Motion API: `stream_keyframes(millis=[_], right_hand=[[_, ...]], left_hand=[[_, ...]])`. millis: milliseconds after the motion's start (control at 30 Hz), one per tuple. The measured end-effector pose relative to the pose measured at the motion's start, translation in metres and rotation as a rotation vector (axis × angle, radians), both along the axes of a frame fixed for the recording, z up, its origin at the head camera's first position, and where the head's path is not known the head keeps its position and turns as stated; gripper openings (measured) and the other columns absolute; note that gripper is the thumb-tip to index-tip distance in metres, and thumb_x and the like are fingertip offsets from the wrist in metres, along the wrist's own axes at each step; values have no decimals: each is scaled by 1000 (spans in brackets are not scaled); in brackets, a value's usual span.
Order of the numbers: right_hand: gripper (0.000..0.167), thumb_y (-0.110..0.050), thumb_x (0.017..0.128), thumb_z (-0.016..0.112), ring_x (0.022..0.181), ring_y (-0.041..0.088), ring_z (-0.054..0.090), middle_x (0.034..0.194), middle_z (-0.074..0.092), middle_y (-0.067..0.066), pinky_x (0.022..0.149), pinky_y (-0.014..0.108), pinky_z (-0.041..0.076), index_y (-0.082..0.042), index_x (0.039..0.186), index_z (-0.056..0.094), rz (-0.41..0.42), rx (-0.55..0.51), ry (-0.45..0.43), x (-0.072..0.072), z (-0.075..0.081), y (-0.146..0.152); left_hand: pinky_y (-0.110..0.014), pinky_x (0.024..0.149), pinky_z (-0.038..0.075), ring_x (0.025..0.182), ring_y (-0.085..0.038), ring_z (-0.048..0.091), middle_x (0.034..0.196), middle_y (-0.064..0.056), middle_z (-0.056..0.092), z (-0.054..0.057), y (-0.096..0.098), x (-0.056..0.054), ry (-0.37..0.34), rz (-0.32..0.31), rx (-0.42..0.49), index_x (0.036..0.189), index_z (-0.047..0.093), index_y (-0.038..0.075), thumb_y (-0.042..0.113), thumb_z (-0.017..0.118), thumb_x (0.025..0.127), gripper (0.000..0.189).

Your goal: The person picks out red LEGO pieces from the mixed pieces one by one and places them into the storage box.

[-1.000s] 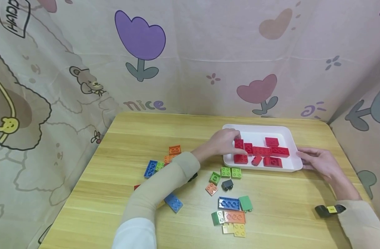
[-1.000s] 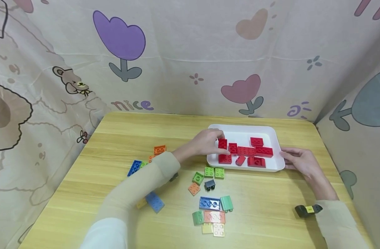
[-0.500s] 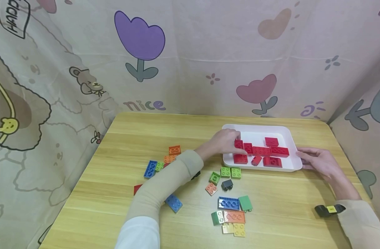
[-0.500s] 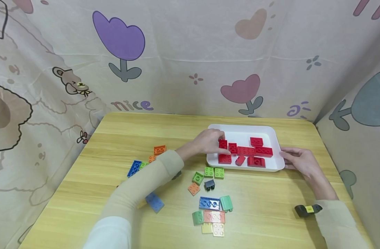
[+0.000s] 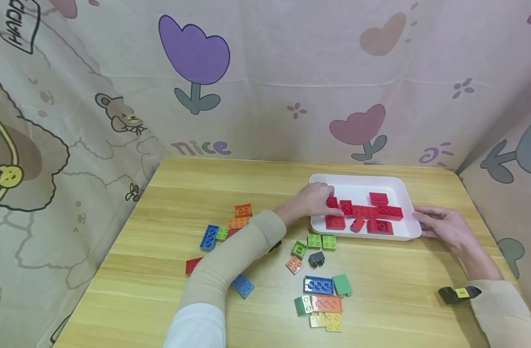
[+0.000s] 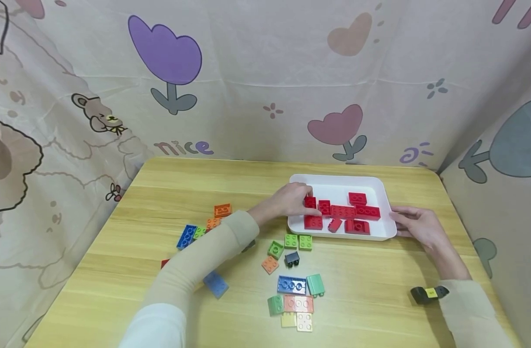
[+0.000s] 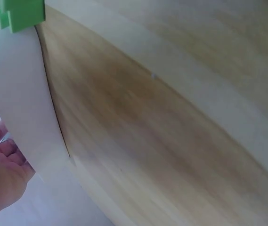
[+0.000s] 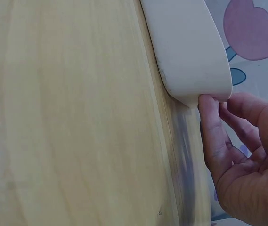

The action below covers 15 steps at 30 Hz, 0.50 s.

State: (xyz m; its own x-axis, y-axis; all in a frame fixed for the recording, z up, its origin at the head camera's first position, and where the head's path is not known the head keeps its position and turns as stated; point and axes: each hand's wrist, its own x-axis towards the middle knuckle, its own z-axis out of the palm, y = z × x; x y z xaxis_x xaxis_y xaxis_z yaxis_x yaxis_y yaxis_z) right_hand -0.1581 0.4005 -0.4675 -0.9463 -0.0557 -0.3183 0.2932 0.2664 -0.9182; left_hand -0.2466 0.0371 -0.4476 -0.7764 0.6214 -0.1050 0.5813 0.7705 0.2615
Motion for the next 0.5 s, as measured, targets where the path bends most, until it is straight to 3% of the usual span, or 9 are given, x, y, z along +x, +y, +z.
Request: stream_keyframes(millis=[500], right_hand=[[26,-20,103,70,83,-3,74,93,71,-32,73,24,64,-46,99,74,2,18,5,0,0,-1]], left_hand=[[-18,69,44,83,-7,53,85,6,61,-2,0,0,22,-28,-32,119,69,15,73,68,90,65]])
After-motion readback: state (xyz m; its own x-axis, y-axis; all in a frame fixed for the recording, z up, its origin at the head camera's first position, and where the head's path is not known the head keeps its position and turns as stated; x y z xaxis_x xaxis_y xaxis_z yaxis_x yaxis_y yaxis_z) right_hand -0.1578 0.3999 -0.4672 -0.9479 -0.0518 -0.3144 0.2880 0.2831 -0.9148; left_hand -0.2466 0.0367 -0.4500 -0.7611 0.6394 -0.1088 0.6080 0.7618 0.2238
